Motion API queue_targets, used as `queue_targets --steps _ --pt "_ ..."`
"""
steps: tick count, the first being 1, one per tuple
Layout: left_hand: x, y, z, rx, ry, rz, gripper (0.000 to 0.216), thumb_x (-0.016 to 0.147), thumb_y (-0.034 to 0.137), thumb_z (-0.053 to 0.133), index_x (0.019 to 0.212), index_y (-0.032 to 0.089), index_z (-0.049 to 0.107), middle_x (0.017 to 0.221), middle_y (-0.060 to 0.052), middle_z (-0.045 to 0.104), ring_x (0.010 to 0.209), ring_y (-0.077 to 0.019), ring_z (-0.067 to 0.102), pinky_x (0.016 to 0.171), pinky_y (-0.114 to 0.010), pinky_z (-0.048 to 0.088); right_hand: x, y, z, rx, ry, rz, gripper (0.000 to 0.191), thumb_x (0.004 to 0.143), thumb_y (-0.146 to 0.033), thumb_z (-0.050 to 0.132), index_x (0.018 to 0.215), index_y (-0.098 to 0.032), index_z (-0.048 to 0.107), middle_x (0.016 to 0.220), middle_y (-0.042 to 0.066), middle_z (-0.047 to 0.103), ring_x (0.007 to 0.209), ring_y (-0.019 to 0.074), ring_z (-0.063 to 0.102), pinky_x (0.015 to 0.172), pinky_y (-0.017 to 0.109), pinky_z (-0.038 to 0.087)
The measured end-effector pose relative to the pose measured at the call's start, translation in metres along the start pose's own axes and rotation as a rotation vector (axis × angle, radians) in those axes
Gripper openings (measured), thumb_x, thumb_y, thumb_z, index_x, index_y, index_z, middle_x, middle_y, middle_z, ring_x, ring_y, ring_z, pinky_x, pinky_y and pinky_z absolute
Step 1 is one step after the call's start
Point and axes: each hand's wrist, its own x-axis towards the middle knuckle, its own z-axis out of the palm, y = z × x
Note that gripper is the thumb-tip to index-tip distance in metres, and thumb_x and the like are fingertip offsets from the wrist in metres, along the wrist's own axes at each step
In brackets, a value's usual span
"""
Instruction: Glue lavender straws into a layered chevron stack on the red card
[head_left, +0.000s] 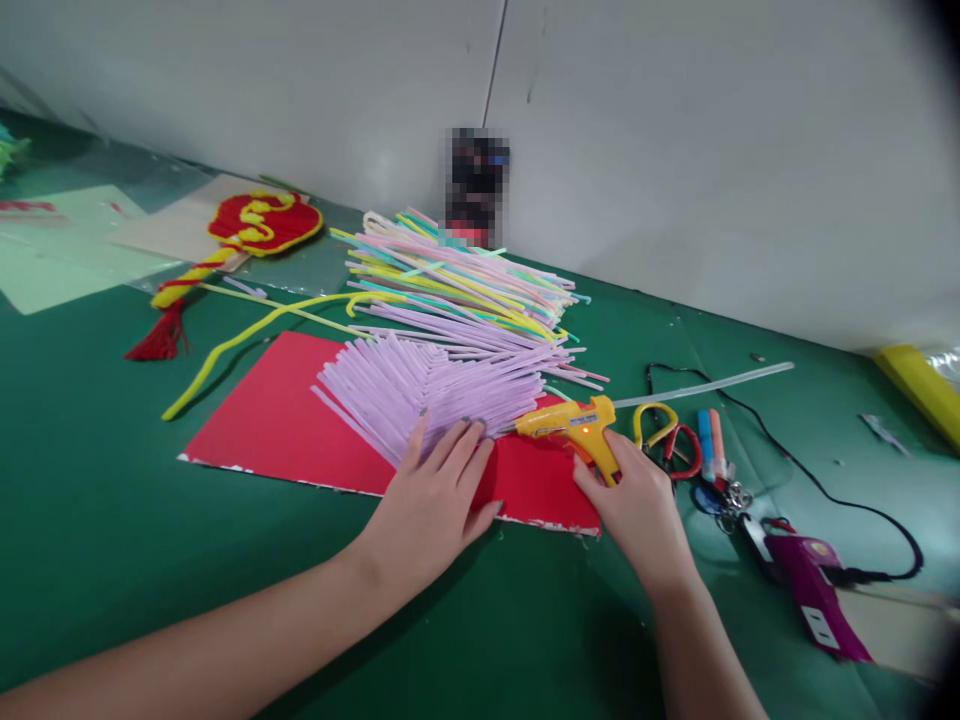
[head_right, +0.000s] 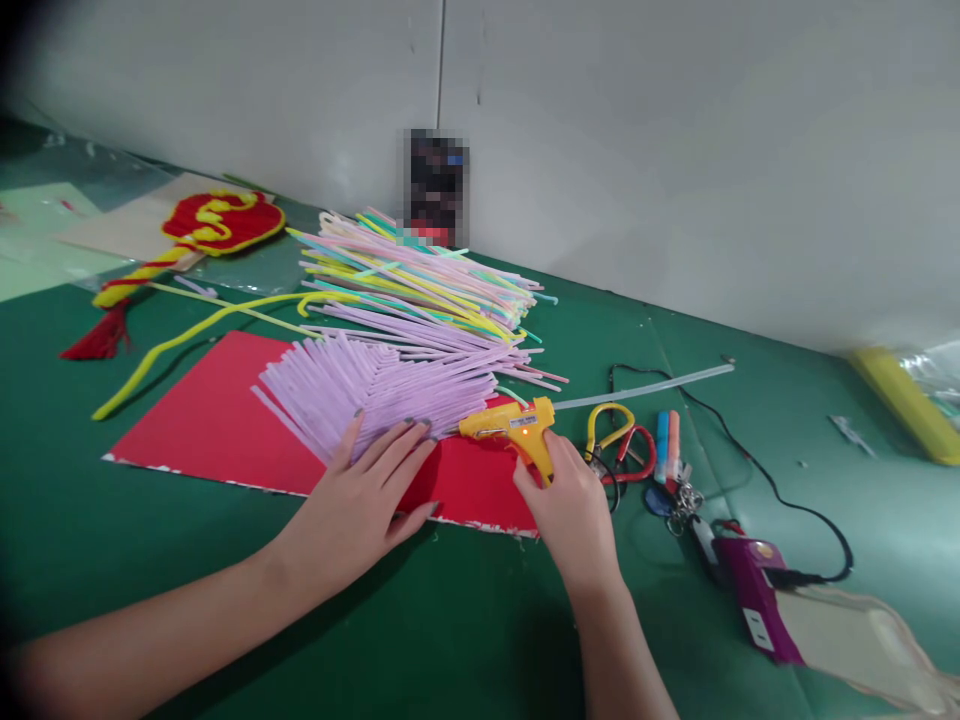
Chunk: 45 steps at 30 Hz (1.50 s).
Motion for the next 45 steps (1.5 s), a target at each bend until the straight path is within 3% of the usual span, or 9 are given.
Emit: queue_targets --steps 24,45 --pt "0.0013 0.0006 -0.0021 0.012 -0.018 -0.002 0.045 0.094 0.034 0.044 0.129 0.008 0.052 0.135 -0.015 0.051 0.126 -0.0289 0.045 0.115 -0.056 0.009 -0.0007 0.0057 -0.001 0.02 -0.019 -0.001 0.033 0.083 -0.032 0.048 0.109 -0.017 0.059 0.097 0.011 0.066 0.083 0.0233 0.062 0.072 0.034 0.049" --pt "-0.0002 -0.0001 -0.0019 0.013 -0.019 -0.001 0.045 0.094 0.035 0.043 0.129 0.008 0.053 0.135 -0.015 0.051 0.126 -0.0296 0.045 0.113 -0.057 0.013 -0.0001 0.0079 -0.0035 0.01 -0.02 0.09 0.036 0.081 -0.035 0.049 0.11 -0.016 0.06 0.103 0.012 0.067 0.09 0.0245 0.063 0.08 0.036 0.049"
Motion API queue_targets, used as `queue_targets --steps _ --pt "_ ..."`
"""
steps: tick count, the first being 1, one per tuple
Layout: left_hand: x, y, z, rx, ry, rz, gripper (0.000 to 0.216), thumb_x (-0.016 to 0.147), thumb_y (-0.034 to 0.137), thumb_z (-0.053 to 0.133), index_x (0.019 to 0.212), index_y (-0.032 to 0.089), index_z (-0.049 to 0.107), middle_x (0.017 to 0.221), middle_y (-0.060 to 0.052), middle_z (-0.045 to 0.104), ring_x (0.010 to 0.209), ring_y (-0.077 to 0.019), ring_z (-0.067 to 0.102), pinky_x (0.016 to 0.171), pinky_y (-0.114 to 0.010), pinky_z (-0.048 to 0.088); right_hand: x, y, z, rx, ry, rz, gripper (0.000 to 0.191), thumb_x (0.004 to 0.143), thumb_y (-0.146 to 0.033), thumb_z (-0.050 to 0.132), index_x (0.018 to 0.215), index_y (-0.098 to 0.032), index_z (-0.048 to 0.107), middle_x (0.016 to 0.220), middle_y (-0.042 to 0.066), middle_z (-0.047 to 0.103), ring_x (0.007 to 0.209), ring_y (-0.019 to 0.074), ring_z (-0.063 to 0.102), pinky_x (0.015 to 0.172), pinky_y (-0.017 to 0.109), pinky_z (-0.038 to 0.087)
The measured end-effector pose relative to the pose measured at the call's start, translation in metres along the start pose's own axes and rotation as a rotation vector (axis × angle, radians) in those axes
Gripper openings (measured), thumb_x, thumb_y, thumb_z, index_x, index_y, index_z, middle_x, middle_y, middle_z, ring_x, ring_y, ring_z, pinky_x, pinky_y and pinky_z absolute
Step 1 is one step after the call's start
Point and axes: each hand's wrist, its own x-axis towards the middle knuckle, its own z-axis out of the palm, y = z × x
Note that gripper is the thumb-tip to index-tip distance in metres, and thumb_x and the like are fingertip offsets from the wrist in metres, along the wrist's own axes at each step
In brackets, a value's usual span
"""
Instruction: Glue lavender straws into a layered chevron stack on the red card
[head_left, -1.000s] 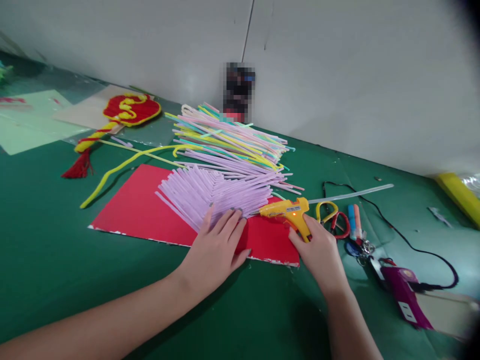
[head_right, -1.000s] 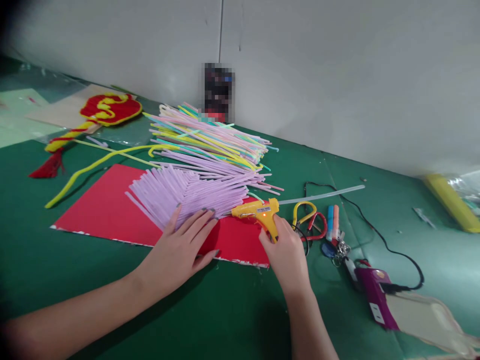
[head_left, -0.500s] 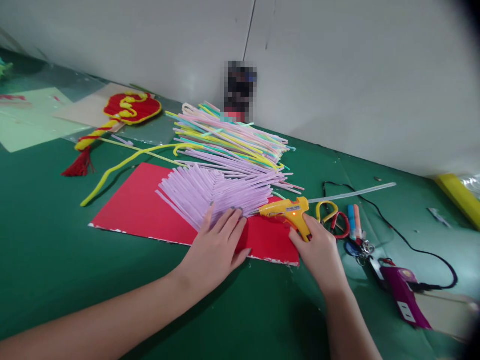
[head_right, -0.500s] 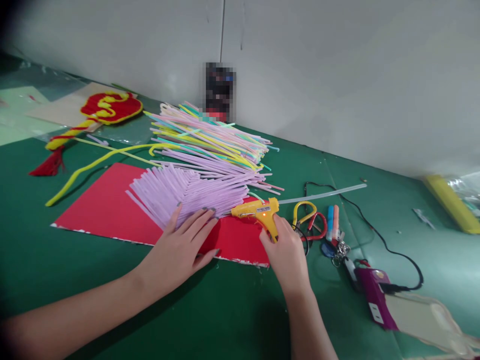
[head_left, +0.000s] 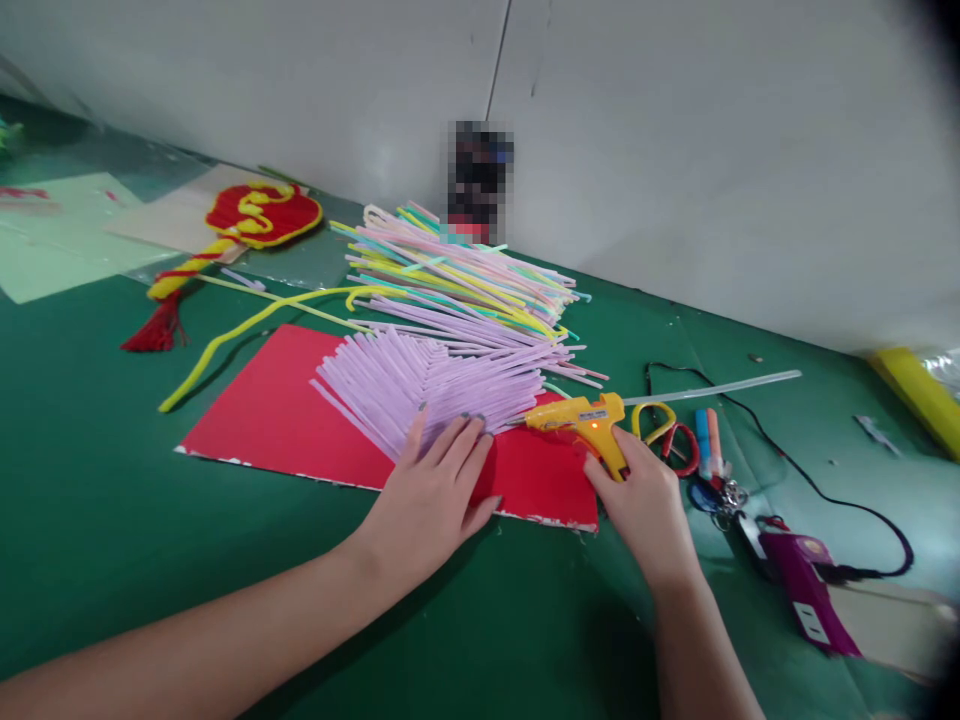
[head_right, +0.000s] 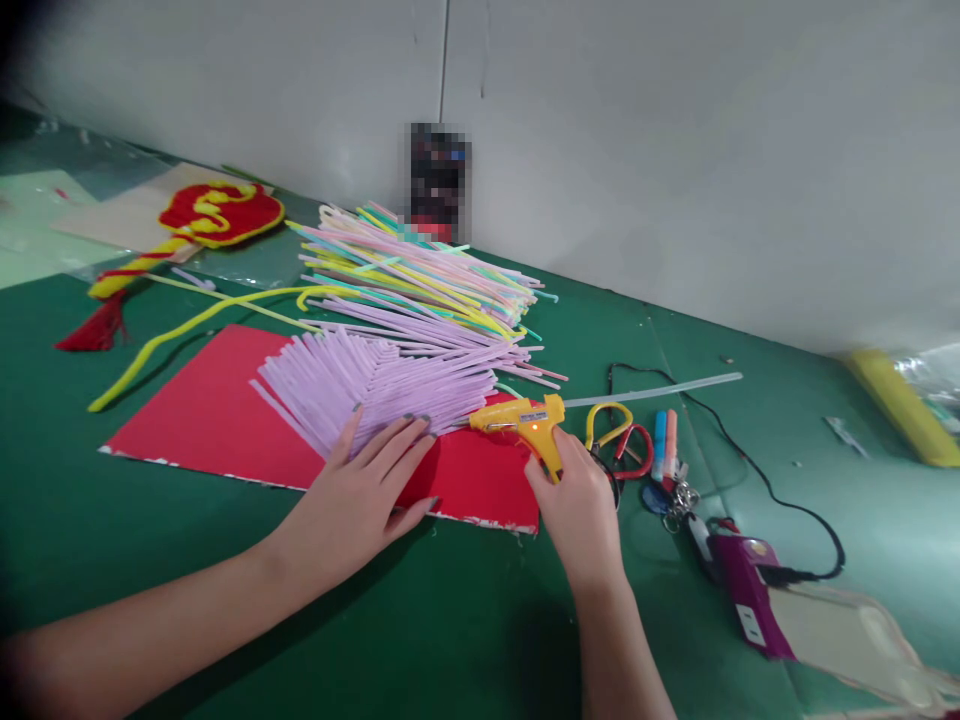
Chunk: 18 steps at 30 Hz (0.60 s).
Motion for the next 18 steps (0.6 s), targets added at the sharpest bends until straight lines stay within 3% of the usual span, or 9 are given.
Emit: queue_targets --steps 18 --pt "0.0007 0.0009 0.0002 -0.014 -0.019 -0.01 0.045 0.093 0.034 0.044 0.13 0.009 0.051 0.136 -0.015 0.05 0.127 -0.0298 0.044 0.113 -0.056 0.014 0.0 0.0029 -0.0014 0.008 -0.01 0.079 0.041 0.081 -0.038 0.05 0.112 -0.015 0.061 0.111 0.014 0.066 0.096 0.0268 0.063 0.083 0.039 0.049"
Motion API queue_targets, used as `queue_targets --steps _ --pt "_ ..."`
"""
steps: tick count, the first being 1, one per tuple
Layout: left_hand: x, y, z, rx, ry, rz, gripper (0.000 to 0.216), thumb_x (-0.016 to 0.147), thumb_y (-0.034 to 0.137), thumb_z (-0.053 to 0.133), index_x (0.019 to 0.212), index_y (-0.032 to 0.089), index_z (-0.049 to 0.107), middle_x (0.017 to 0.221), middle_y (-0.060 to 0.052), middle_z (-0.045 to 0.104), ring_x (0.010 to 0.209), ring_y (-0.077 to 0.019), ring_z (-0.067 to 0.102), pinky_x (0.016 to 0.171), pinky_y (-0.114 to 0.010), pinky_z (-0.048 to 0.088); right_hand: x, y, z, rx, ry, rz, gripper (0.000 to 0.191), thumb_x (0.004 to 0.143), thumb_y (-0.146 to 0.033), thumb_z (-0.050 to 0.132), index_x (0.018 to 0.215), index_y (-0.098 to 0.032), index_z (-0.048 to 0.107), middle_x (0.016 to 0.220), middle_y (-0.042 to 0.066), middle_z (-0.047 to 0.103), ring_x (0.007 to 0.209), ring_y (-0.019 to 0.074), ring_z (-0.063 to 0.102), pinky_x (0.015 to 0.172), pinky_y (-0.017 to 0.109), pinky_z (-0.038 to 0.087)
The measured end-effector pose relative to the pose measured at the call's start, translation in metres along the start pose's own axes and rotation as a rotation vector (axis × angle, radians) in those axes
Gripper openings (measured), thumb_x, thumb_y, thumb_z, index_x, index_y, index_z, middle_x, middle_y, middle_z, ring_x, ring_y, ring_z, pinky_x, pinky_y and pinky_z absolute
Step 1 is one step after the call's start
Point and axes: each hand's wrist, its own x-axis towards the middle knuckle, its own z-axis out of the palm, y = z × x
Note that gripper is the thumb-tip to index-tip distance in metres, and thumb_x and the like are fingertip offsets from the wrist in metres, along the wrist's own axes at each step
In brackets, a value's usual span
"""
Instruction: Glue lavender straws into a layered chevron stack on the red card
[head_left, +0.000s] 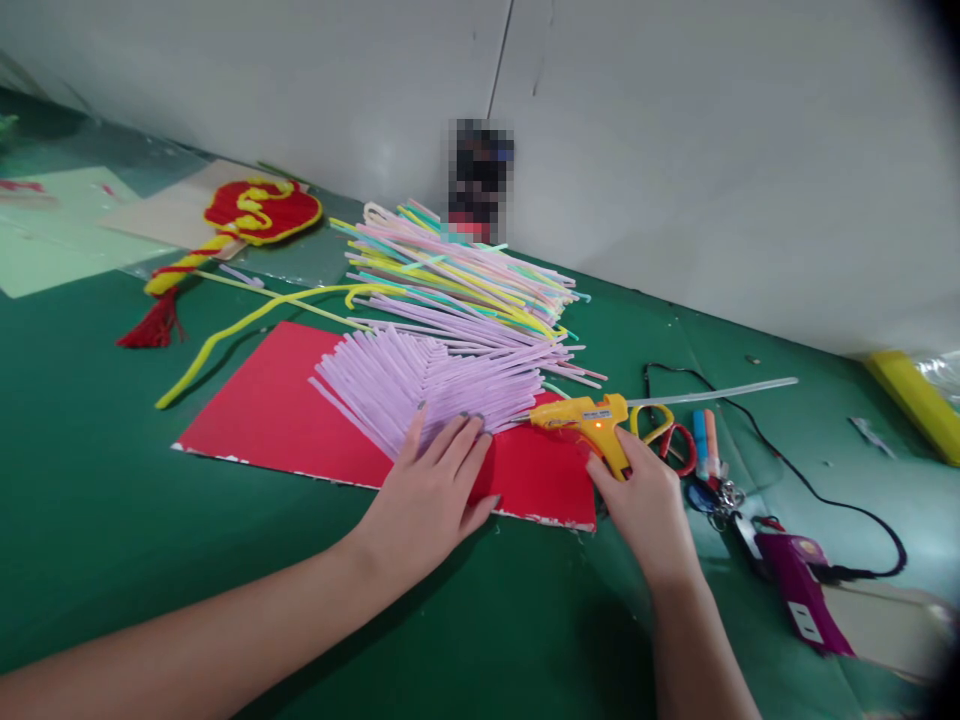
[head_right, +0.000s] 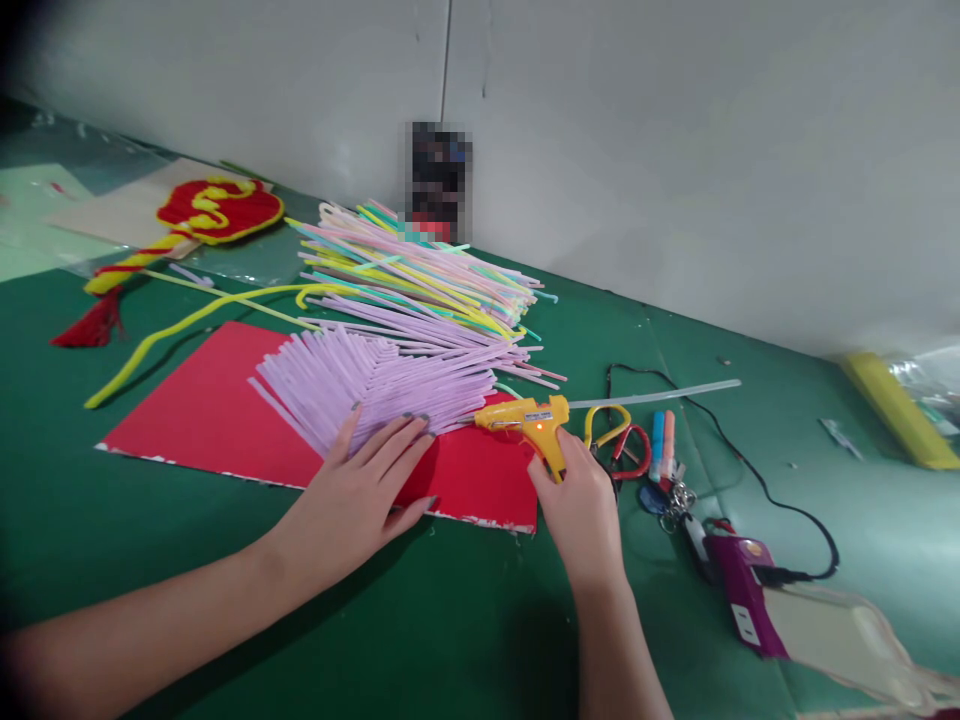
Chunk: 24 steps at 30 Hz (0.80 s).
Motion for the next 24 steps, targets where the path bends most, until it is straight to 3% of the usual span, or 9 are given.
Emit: queue_targets --steps 10,24 --pt "-0.0001 -0.0003 -0.0007 -0.006 -0.002 -0.004 0.045 0.093 0.033 0.044 0.131 0.009 0.051 0.137 -0.015 0.05 0.127 -0.0297 0.044 0.113 -0.056 0.015 0.0014 0.0011 -0.0021 -0.016 -0.033 0.033 0.041 0.08 -0.038 0.05 0.112 -0.015 0.061 0.112 0.014 0.066 0.092 0.0258 0.062 0.081 0.036 0.047" --pt "-0.0004 -0.0008 -0.0011 -0.008 0.022 0.008 0.046 0.093 0.036 0.046 0.131 0.01 0.05 0.135 -0.015 0.051 0.125 -0.0299 0.046 0.112 -0.056 0.016 0.006 0.0018 -0.0075 -0.035 -0.035 0.141 0.041 0.075 -0.04 0.051 0.105 -0.015 0.065 0.09 0.01 0.069 0.067 0.0204 0.059 0.063 0.03 0.044"
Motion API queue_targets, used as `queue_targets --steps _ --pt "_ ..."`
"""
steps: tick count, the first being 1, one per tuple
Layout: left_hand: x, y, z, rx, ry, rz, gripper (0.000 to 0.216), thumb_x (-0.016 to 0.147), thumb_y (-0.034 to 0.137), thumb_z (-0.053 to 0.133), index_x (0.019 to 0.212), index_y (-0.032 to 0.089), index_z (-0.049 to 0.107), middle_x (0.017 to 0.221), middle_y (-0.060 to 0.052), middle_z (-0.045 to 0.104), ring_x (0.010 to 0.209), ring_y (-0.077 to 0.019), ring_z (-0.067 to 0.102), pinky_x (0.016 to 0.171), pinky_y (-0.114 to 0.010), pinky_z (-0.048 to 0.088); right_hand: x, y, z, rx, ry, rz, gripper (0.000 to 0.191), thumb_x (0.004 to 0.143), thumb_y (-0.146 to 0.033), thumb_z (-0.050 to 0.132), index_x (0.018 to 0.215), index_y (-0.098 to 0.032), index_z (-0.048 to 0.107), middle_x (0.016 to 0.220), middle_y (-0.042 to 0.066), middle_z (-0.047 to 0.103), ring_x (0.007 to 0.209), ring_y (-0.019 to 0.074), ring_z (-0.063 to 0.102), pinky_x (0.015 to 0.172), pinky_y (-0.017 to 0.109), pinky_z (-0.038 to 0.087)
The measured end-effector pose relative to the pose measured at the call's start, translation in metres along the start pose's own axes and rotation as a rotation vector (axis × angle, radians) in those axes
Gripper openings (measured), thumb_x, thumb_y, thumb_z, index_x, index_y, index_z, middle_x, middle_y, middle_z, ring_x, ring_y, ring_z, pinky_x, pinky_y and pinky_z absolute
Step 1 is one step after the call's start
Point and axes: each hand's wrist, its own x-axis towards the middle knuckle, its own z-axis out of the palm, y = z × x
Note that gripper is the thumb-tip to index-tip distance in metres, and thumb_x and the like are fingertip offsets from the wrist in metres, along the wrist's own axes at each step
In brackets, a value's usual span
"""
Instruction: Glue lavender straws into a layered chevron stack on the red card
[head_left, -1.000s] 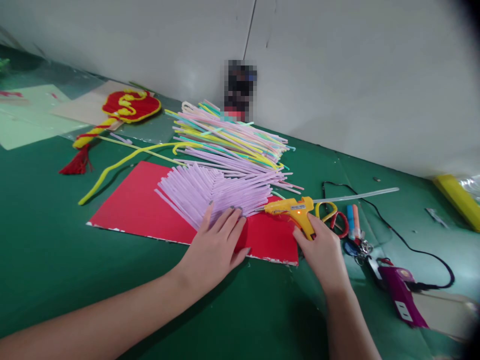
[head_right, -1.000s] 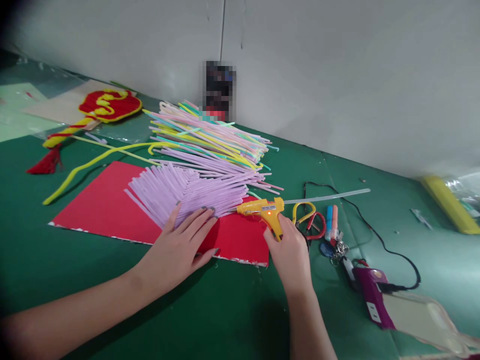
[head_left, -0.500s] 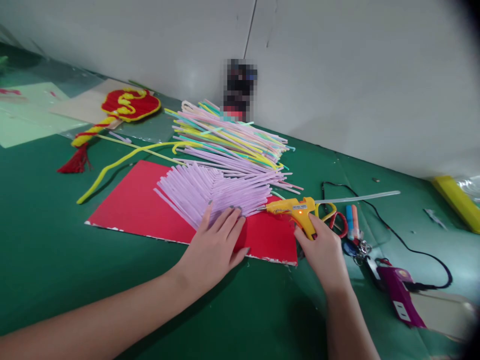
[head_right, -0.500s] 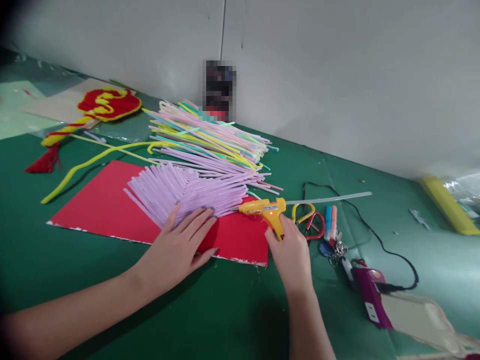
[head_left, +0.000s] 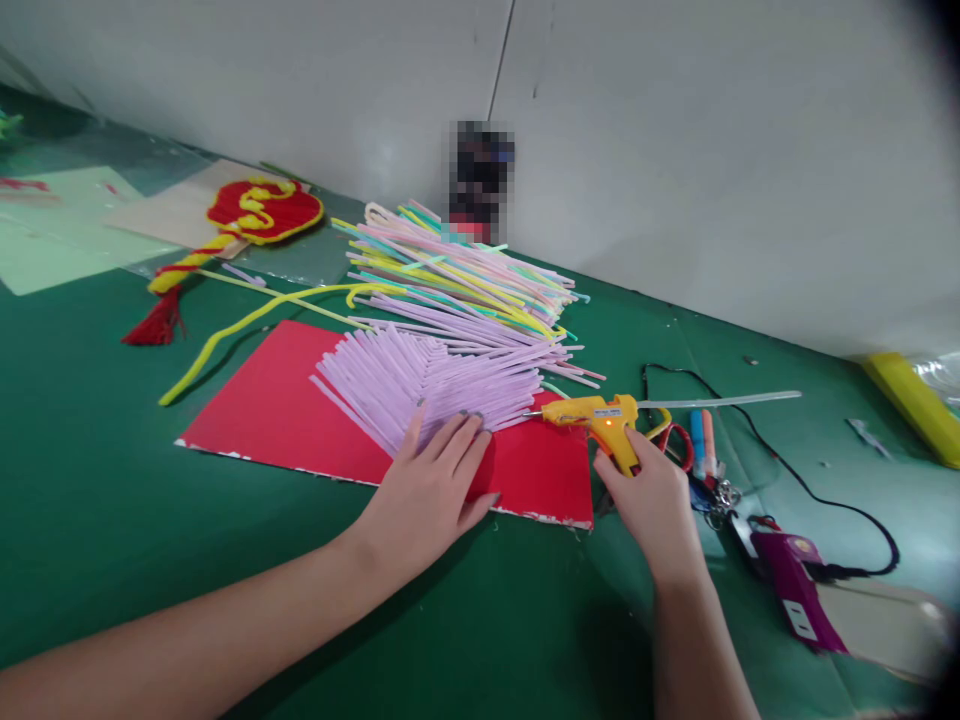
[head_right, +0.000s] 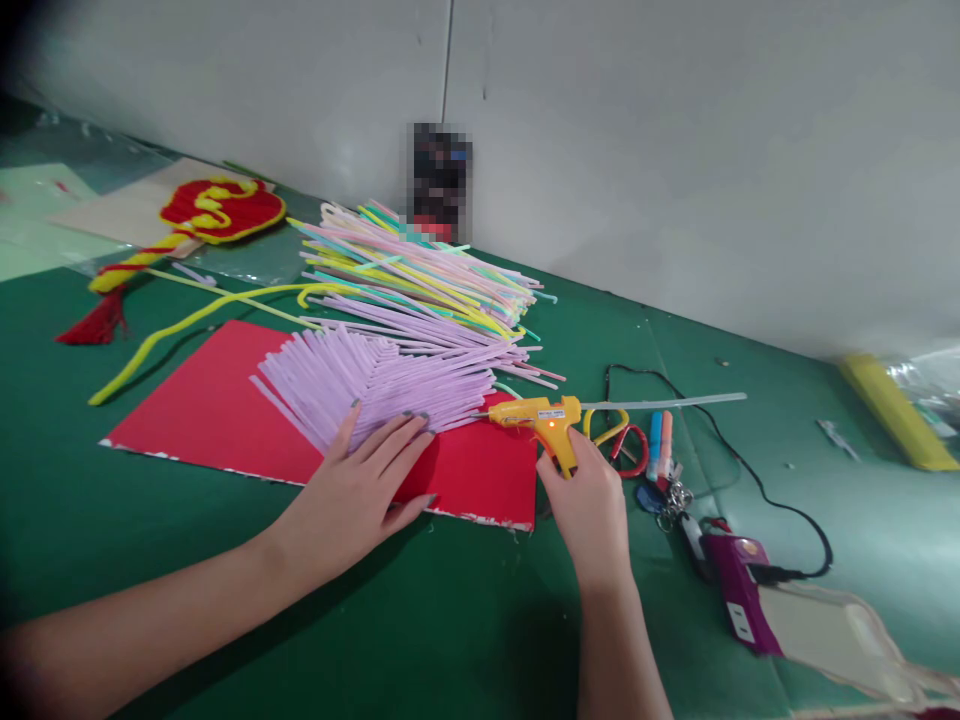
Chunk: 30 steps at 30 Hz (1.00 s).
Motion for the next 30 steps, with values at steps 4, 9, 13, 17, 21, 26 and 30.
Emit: queue_targets --steps 4,9,13,17,21,26,30 --pt "0.006 -0.003 -0.009 -0.002 0.05 0.017 0.04 0.095 0.036 0.045 0.126 0.012 0.052 0.128 -0.014 0.056 0.121 -0.0279 0.049 0.113 -0.055 0.016 0.002 0.002 0.0 -0.017 0.018 0.043 0.044 0.073 -0.044 0.052 0.104 -0.016 0.065 0.081 0.009 0.068 0.062 0.0198 0.057 0.058 0.029 0.043" --pt "0.034 -0.015 -0.014 -0.047 0.042 -0.013 0.018 0.092 0.023 0.051 0.102 0.013 0.063 0.101 -0.009 0.061 0.097 -0.0244 0.058 0.09 -0.041 0.046 0.004 0.008 0.002 -0.025 0.063 0.027 0.044 0.072 -0.045 0.052 0.103 -0.017 0.065 0.081 0.008 0.068 0.066 0.0211 0.057 0.058 0.029 0.041" --pt "0.06 -0.02 -0.009 -0.117 0.002 -0.011 0.013 0.09 0.023 0.055 0.094 0.016 0.065 0.093 -0.006 0.062 0.09 -0.0217 0.06 0.083 -0.037 0.047 0.006 0.011 0.002 -0.017 0.06 0.06 0.045 0.072 -0.046 0.053 0.106 -0.018 0.064 0.086 0.008 0.068 0.072 0.0224 0.059 0.059 0.029 0.041" --pt "0.075 -0.02 -0.003 -0.171 -0.031 -0.01 0.009 0.088 0.023 0.058 0.087 0.017 0.065 0.089 -0.004 0.065 0.086 -0.0206 0.061 0.079 -0.034 0.047 0.009 0.011 0.003 0.004 0.086 0.07 0.041 0.073 -0.046 0.053 0.101 -0.019 0.065 0.082 0.007 0.067 0.069 0.0216 0.058 0.059 0.029 0.041" --pt "0.082 -0.023 0.0 -0.266 -0.074 -0.017 0.007 0.085 0.023 0.06 0.085 0.018 0.066 0.083 -0.002 0.067 0.077 -0.018 0.062 0.069 -0.029 0.047 0.01 0.01 0.002 0.026 0.092 0.091 0.044 0.073 -0.048 0.052 0.103 -0.018 0.065 0.083 0.008 0.067 0.07 0.0218 0.058 0.058 0.029 0.041" --pt "0.082 -0.027 0.004 -0.371 -0.108 -0.087 0.008 0.082 0.024 0.062 0.086 0.02 0.067 0.077 0.0 0.068 0.069 -0.0159 0.061 0.058 -0.026 0.044 0.01 0.007 -0.002 0.068 0.1 0.11 0.039 0.075 -0.052 0.053 0.095 -0.021 0.064 0.075 0.004 0.065 0.062 0.0196 0.055 0.056 0.028 0.039" --pt "0.081 -0.028 0.005 -0.422 -0.127 -0.128 0.007 0.08 0.021 0.065 0.086 0.021 0.068 0.077 0.001 0.068 0.07 -0.0155 0.061 0.059 -0.026 0.043 0.014 0.008 -0.002 0.036 0.116 0.185 0.046 0.073 -0.059 0.054 0.092 -0.019 0.063 0.074 0.007 0.063 0.066 0.0229 0.055 0.058 0.031 0.039"
